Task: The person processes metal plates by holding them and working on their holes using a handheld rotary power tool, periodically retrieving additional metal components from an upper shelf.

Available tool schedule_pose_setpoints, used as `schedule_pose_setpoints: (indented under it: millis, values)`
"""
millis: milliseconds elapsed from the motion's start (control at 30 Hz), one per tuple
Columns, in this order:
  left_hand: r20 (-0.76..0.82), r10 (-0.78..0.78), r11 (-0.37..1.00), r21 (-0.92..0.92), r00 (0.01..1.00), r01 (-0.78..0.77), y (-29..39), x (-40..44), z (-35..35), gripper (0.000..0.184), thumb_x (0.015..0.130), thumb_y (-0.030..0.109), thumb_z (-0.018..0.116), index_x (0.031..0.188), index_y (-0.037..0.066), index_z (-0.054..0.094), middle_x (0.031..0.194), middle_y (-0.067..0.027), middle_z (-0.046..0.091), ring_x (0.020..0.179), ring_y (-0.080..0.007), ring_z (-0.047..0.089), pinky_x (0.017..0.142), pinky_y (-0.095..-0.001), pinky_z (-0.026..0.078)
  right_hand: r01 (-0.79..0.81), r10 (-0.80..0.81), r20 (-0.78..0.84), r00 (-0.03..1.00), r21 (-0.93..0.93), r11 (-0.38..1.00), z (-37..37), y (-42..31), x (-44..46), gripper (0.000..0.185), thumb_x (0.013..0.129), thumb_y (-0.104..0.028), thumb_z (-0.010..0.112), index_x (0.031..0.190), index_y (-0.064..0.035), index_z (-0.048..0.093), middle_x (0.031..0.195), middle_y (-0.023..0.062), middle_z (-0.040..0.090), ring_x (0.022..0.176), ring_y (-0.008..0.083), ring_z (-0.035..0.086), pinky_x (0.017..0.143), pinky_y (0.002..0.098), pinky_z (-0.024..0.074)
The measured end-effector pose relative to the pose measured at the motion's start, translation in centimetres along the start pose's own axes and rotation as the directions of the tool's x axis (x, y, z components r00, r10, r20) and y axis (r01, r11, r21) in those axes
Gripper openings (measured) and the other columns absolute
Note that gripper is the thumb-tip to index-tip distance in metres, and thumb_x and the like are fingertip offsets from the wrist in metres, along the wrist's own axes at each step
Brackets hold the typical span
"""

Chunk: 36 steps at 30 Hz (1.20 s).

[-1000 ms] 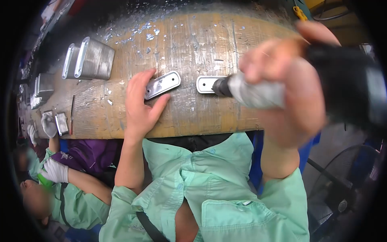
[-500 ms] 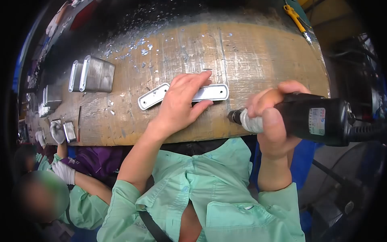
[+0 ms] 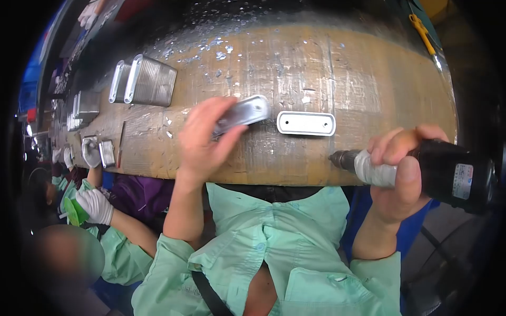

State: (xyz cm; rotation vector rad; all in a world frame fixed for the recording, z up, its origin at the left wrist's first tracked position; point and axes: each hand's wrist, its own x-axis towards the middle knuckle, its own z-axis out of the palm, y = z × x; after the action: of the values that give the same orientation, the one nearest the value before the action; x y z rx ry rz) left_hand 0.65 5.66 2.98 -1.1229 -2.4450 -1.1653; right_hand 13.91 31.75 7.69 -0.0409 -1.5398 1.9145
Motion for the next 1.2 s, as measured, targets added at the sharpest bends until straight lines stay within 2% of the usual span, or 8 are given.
schedule_pose_setpoints:
  millis: [67, 167, 367, 433, 533, 567, 800, 1200]
  values:
    - [0.020, -0.039, 0.995, 0.089, 0.999, 0.037, -1.5, -1.4, -0.7, 0.034, 0.074, 0.008, 0.078, 0.106, 0.002, 0.067, 0.105, -0.0127, 0.068, 0.094, -0.0321, 0.064, 0.086, -0.0404, 0.049, -0.001, 0.001, -0.004, 1.000, 0.001, 1.000, -0.1, 0.1, 0.2, 0.048, 0.089, -0.022, 0.063, 0.128, -0.0024, 0.045, 0.080, 0.0065, 0.054, 0.069, 0.0203, 0.055, 0.067, 0.0387, 0.0476]
    - [0.072, -0.058, 0.995, 0.089, 0.996, 0.052, -2.1, -2.3, -0.5, 0.027, 0.074, 0.006, 0.077, 0.100, 0.003, 0.068, 0.107, -0.0118, 0.068, 0.097, -0.0318, 0.064, 0.086, -0.0402, 0.049, -0.008, 0.007, -0.019, 1.000, -0.021, 1.000, 0.2, 0.1, 0.4, 0.047, 0.089, -0.021, 0.062, 0.128, -0.0018, 0.045, 0.080, 0.0065, 0.054, 0.070, 0.0204, 0.055, 0.067, 0.0386, 0.0476]
    - [-0.024, -0.087, 0.996, 0.012, 0.996, 0.088, -2.2, -2.7, 1.9, 0.023, 0.075, 0.006, 0.076, 0.097, 0.004, 0.068, 0.108, -0.0117, 0.067, 0.099, -0.0310, 0.063, 0.086, -0.0398, 0.049, -0.001, 0.005, 0.086, 0.996, -0.043, 0.999, 0.4, -0.4, 0.8, 0.047, 0.091, -0.024, 0.059, 0.130, -0.0020, 0.043, 0.082, 0.0048, 0.053, 0.072, 0.0202, 0.054, 0.070, 0.0388, 0.0459]
    - [-0.029, -0.104, 0.995, 0.002, 0.994, 0.104, -2.3, -2.8, 2.0, 0.022, 0.075, 0.006, 0.076, 0.096, 0.003, 0.068, 0.108, -0.0117, 0.067, 0.099, -0.0310, 0.063, 0.086, -0.0394, 0.049, -0.004, -0.011, 0.138, 0.990, 0.109, 0.994, 0.4, -0.9, 1.5, 0.048, 0.093, -0.026, 0.057, 0.132, -0.0021, 0.042, 0.085, 0.0040, 0.053, 0.076, 0.0208, 0.053, 0.074, 0.0396, 0.0441]
    - [-0.020, -0.126, 0.992, -0.023, 0.992, 0.125, -2.3, -2.9, 2.1, 0.022, 0.075, 0.006, 0.076, 0.096, 0.003, 0.068, 0.109, -0.0119, 0.067, 0.100, -0.0312, 0.063, 0.087, -0.0387, 0.048, 0.006, -0.050, 0.210, 0.976, 0.206, 0.979, 0.7, -1.8, 2.9, 0.046, 0.094, -0.028, 0.052, 0.131, -0.0032, 0.042, 0.087, 0.0032, 0.051, 0.083, 0.0203, 0.050, 0.080, 0.0396, 0.0398]
    - [-0.019, -0.128, 0.991, -0.024, 0.992, 0.128, -2.2, -2.9, 2.1, 0.022, 0.076, 0.006, 0.076, 0.097, 0.003, 0.068, 0.109, -0.0119, 0.067, 0.100, -0.0311, 0.062, 0.087, -0.0386, 0.048, 0.020, -0.054, 0.183, 0.982, 0.182, 0.983, 1.2, -2.0, 3.2, 0.043, 0.092, -0.028, 0.052, 0.128, -0.0045, 0.045, 0.086, 0.0027, 0.050, 0.082, 0.0188, 0.049, 0.081, 0.0375, 0.0389]
    - [-0.004, -0.146, 0.989, -0.039, 0.989, 0.146, -2.2, -3.0, 2.0, 0.023, 0.076, 0.004, 0.075, 0.098, 0.002, 0.068, 0.110, -0.0131, 0.066, 0.100, -0.0319, 0.062, 0.088, -0.0391, 0.048, 0.070, -0.081, 0.227, 0.971, 0.059, 0.996, 1.9, -0.8, 4.7, 0.043, 0.095, -0.023, 0.045, 0.133, -0.0037, 0.048, 0.090, 0.0034, 0.053, 0.085, 0.0206, 0.050, 0.081, 0.0413, 0.0408]
    - [0.003, -0.125, 0.992, -0.023, 0.992, 0.125, -2.4, -2.8, 1.9, 0.023, 0.077, 0.005, 0.075, 0.098, 0.003, 0.068, 0.111, -0.0125, 0.066, 0.101, -0.0312, 0.062, 0.088, -0.0388, 0.047, 0.057, -0.048, 0.265, 0.963, -0.027, 0.998, 2.5, 0.6, 5.0, 0.031, 0.094, -0.019, 0.048, 0.123, -0.0103, 0.053, 0.088, 0.0027, 0.055, 0.079, 0.0197, 0.051, 0.078, 0.0400, 0.0417]
